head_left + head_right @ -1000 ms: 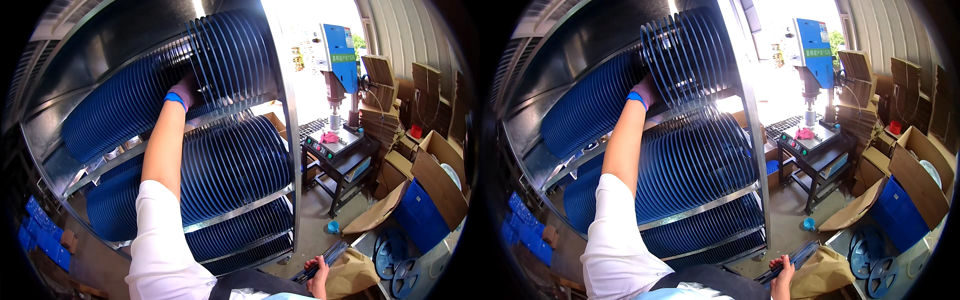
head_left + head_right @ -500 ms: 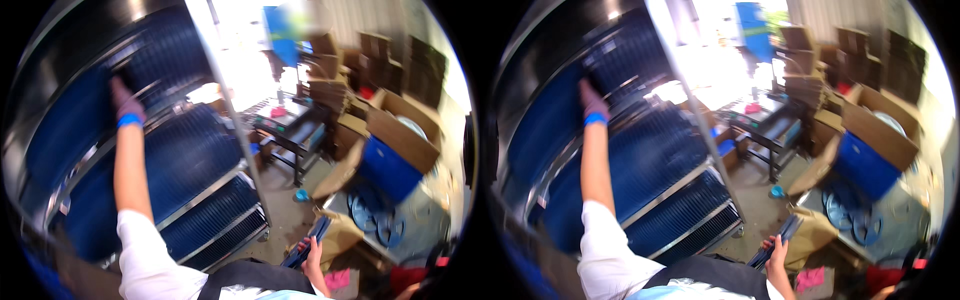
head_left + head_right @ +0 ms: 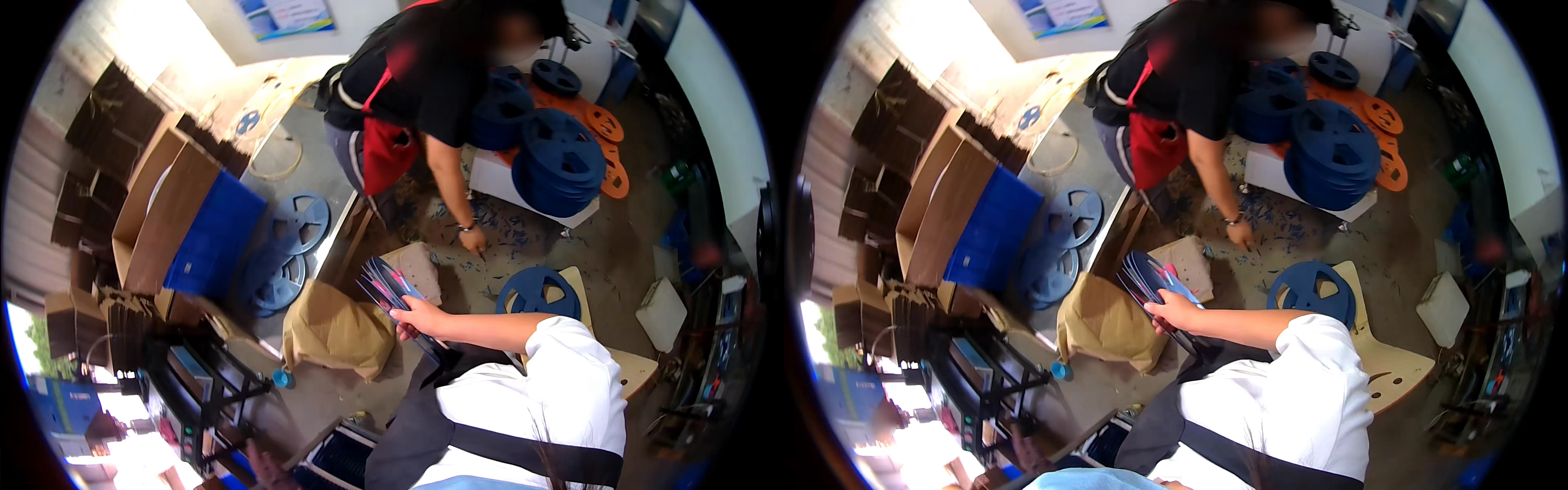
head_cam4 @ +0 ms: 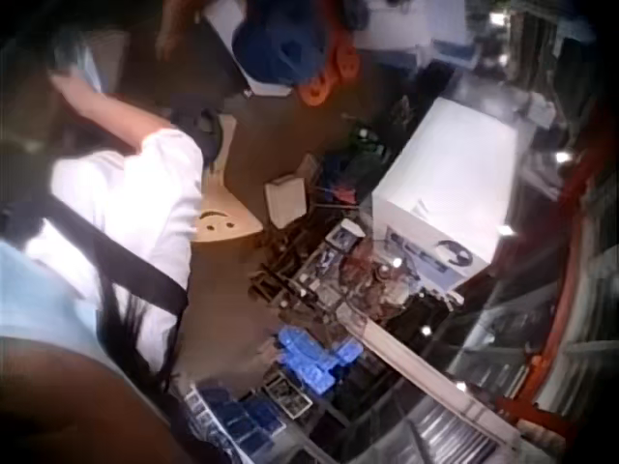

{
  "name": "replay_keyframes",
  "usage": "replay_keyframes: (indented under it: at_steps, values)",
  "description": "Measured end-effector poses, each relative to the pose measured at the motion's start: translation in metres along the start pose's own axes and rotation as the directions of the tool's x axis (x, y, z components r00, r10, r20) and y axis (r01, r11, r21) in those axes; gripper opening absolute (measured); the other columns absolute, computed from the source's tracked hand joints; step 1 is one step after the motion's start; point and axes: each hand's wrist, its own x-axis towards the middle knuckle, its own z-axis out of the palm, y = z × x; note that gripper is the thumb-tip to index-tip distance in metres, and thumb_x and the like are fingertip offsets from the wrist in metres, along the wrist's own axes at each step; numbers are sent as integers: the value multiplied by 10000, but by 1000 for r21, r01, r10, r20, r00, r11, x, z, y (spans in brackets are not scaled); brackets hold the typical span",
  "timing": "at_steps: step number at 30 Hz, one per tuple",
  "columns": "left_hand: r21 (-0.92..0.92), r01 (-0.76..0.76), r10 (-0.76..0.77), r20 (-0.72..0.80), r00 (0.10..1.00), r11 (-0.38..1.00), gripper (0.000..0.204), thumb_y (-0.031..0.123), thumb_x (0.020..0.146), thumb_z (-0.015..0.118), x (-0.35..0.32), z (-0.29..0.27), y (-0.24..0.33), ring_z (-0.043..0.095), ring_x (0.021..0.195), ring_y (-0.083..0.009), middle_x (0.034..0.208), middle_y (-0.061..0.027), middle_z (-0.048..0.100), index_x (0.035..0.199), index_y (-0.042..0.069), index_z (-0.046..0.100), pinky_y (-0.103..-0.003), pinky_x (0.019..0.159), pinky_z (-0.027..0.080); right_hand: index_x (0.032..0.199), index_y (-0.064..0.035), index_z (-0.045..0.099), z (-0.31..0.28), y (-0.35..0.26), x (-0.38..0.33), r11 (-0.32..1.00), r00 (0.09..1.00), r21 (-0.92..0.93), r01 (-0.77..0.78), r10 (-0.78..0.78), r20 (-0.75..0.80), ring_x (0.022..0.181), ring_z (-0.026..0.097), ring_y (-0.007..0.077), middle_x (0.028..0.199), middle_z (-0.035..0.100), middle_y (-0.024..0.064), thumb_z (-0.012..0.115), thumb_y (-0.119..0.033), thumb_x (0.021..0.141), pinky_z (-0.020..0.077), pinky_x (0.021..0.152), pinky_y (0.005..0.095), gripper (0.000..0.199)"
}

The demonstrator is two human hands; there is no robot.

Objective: The person repeatedly picks up blue plastic spools from a table and stacks them onto a metal rack. The person handles the spools one by one, placing them vertically into the rack slots.

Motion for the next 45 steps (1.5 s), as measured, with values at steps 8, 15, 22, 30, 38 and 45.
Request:
replay_keyframes:
  at_steps: [8, 15, 22, 30, 38, 45]
  values:
    - [53, 311, -224, 806, 547, 949, 451, 91, 893, 571, -8, 216, -20, 483, 1235, -194, 1322, -137, 537, 1330, 8, 494, -313, 1041, 350, 1089, -47, 489, -77, -12, -46, 993, 988, 38, 114, -110, -106, 652, 637, 163, 813, 600, 75, 564, -219, 929, 508, 584, 271, 247]
    - [84, 479, -267, 906, 328, 874, 582, 201, 914, 600, -30, 308, -32, 445, 1263, -210, 1366, -150, 471, 1415, 21, 366, -305, 1035, 361, 1167, -21, 472, -102, 7, -42, 856, 960, 439, 274, -268, -76, 803, 656, 228, 927, 626, 149, 577, -226, 929, 534, 765, 360, 331]
    - [-51, 722, -335, 862, 381, 690, 702, 351, 906, 569, -26, 341, 0, 493, 1143, -168, 1286, -88, 490, 1463, 100, 223, -282, 952, 376, 1263, -11, 401, -71, 1, -31, 777, 927, 590, 221, -354, 119, 909, 648, 264, 1008, 610, 173, 586, -193, 928, 525, 845, 384, 424]
    - [-398, 905, -129, 900, 417, 154, 639, 174, 899, 590, -42, 345, -91, 522, 610, -82, 894, -33, 543, 1421, 142, 223, -190, 474, 415, 1310, -5, 407, -23, 3, -50, 924, 830, 351, 152, -313, 463, 1015, 623, 221, 1075, 618, 135, 587, -254, 933, 484, 913, 348, 486]
    - [-524, 839, -204, 814, 544, 148, 204, 280, 903, 579, -81, 251, -55, 509, 638, -96, 782, 16, 533, 1037, 138, 520, -205, 521, 388, 1200, -30, 419, 45, 16, -70, 984, 862, 114, 137, -175, 476, 875, 659, 206, 1007, 639, 127, 523, -335, 964, 531, 794, 324, 400]
    - [-606, 771, -225, 793, 566, -196, 627, 455, 832, 638, -124, 151, -11, 547, 1064, -254, 1088, -122, 570, 1249, 17, 472, -394, 961, 432, 1153, -81, 424, 68, 28, -91, 996, 970, -3, 91, -88, 228, 839, 664, 209, 995, 627, 130, 497, -346, 969, 537, 722, 309, 331]
